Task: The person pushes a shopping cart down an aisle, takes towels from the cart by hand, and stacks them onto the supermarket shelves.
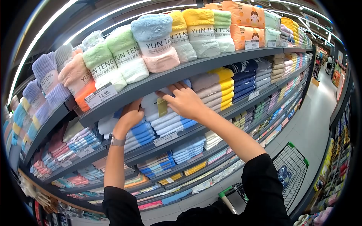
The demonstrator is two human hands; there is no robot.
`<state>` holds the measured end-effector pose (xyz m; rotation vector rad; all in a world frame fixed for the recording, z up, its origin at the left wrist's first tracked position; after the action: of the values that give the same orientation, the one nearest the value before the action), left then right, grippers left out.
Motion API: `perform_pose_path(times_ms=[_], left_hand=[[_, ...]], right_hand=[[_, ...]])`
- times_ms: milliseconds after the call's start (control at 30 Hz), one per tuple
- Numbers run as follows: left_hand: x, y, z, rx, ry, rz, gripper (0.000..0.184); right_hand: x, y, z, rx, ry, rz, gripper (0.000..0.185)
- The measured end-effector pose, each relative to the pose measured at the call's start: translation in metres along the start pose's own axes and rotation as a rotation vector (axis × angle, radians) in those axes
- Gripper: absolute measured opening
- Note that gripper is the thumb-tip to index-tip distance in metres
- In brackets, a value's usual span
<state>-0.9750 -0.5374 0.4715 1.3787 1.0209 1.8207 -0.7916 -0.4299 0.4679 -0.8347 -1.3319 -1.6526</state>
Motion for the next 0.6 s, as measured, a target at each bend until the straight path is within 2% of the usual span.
perform_pose_path(times_ms=[100, 200, 300, 400, 500, 533, 600], left_hand=[[-0.002, 0.004, 0.003, -0.025, 0.037, -0.02, 0.051], [-0.003, 0.003, 0.004, -0.043, 0.041, -0.011, 0.05], [-0.004, 0.001, 0.004, -0.05, 0.018, 0.012, 0.05], [-0.004, 0.0, 0.003, -0.034, -0.021, 0.046, 0.049], [-0.005, -0.001, 0.0, -0.026, -0.038, 0.086, 0.048], [-0.007, 0.0, 0.003, -0.034, -0.042, 0.082, 0.047], [-0.008, 0.003, 0.007, -0.044, -0.027, 0.089, 0.046]], right_hand=[[0.008, -0.001, -0.002, 0.019, 0.04, -0.029, 0.036], [0.008, -0.006, -0.002, 0.061, -0.02, -0.139, 0.028], [0.012, -0.009, 0.003, 0.188, -0.07, -0.053, 0.022], [0.015, -0.021, 0.019, 0.581, -0.306, -0.002, 0.021], [0.016, -0.024, 0.029, 0.733, -0.743, 0.027, 0.025], [0.017, -0.023, 0.029, 0.738, -0.84, 0.012, 0.028], [0.017, -0.029, 0.032, 0.694, -0.888, 0.129, 0.029]])
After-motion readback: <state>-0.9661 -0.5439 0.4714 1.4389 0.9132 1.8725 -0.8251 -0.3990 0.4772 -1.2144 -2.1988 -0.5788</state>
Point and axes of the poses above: each hand's wrist, its own x-axis towards the middle knuckle, its own y-axis out of the back of the hand, z = x × y, the point moved 5 cm from there along x, towards the middle knuckle, and after that the axes turned 4 degrees about x, right-handed, at the moved point
